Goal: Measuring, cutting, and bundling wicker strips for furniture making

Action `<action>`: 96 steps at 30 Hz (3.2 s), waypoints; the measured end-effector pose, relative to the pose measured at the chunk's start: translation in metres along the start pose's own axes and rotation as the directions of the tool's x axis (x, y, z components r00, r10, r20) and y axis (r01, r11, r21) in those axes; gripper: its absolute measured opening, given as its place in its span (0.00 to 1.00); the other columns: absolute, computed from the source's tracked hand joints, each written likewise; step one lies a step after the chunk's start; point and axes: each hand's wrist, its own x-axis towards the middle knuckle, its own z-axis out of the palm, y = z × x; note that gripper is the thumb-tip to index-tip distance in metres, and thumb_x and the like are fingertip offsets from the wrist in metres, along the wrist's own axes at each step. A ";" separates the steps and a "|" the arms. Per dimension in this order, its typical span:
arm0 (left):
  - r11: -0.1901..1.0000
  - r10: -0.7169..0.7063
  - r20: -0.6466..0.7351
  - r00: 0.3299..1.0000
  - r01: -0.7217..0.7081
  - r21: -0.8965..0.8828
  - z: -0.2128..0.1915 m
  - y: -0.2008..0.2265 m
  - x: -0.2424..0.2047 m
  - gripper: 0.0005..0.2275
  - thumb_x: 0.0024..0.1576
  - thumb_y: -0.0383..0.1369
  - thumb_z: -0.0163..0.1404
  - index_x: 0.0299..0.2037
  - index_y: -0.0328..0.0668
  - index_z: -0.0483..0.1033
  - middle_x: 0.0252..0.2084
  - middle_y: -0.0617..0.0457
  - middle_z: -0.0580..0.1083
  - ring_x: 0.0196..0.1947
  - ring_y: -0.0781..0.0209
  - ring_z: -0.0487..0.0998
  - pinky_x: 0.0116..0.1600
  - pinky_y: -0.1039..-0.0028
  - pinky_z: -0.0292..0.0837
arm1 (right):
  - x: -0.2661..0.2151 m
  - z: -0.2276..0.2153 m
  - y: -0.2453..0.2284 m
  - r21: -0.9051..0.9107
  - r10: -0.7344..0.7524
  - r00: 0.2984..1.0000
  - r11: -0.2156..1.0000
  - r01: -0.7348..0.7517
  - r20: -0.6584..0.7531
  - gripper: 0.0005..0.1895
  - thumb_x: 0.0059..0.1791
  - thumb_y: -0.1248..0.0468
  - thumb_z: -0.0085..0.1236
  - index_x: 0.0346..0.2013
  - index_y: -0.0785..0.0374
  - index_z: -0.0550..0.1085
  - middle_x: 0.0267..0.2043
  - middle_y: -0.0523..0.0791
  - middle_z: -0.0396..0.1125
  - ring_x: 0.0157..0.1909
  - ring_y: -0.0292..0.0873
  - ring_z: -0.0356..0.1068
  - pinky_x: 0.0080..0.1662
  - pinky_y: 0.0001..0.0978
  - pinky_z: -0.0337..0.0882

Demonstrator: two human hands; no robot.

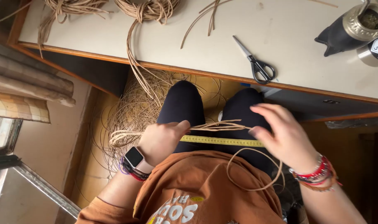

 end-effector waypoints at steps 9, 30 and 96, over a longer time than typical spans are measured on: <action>0.999 0.044 -0.318 0.947 -0.037 0.029 -0.009 0.023 0.005 0.06 0.66 0.40 0.40 0.40 0.62 0.71 0.21 0.61 0.69 0.22 0.51 0.79 0.27 0.60 0.78 | 0.035 0.044 -0.019 -0.251 -0.135 0.932 0.941 0.227 0.337 0.13 0.53 0.58 0.51 0.50 0.58 0.72 0.41 0.43 0.74 0.45 0.48 0.76 0.50 0.43 0.75; 0.208 -0.397 0.018 0.918 0.109 -0.972 0.029 0.090 0.061 0.18 0.69 0.42 0.42 0.27 0.56 0.78 0.17 0.61 0.75 0.23 0.69 0.79 0.35 0.77 0.77 | 0.032 0.004 -0.037 0.680 0.393 0.910 0.633 -0.370 0.130 0.18 0.61 0.64 0.35 0.37 0.66 0.74 0.23 0.34 0.50 0.21 0.27 0.49 0.21 0.14 0.55; 0.951 -0.284 0.322 0.903 0.308 -0.024 -0.014 -0.052 0.002 0.35 0.55 0.36 0.51 0.75 0.60 0.53 0.70 0.50 0.63 0.67 0.48 0.65 0.63 0.52 0.68 | 0.020 -0.027 0.039 -0.341 0.268 0.750 0.938 -0.061 0.604 0.15 0.55 0.46 0.43 0.35 0.47 0.74 0.21 0.41 0.74 0.25 0.46 0.75 0.37 0.46 0.67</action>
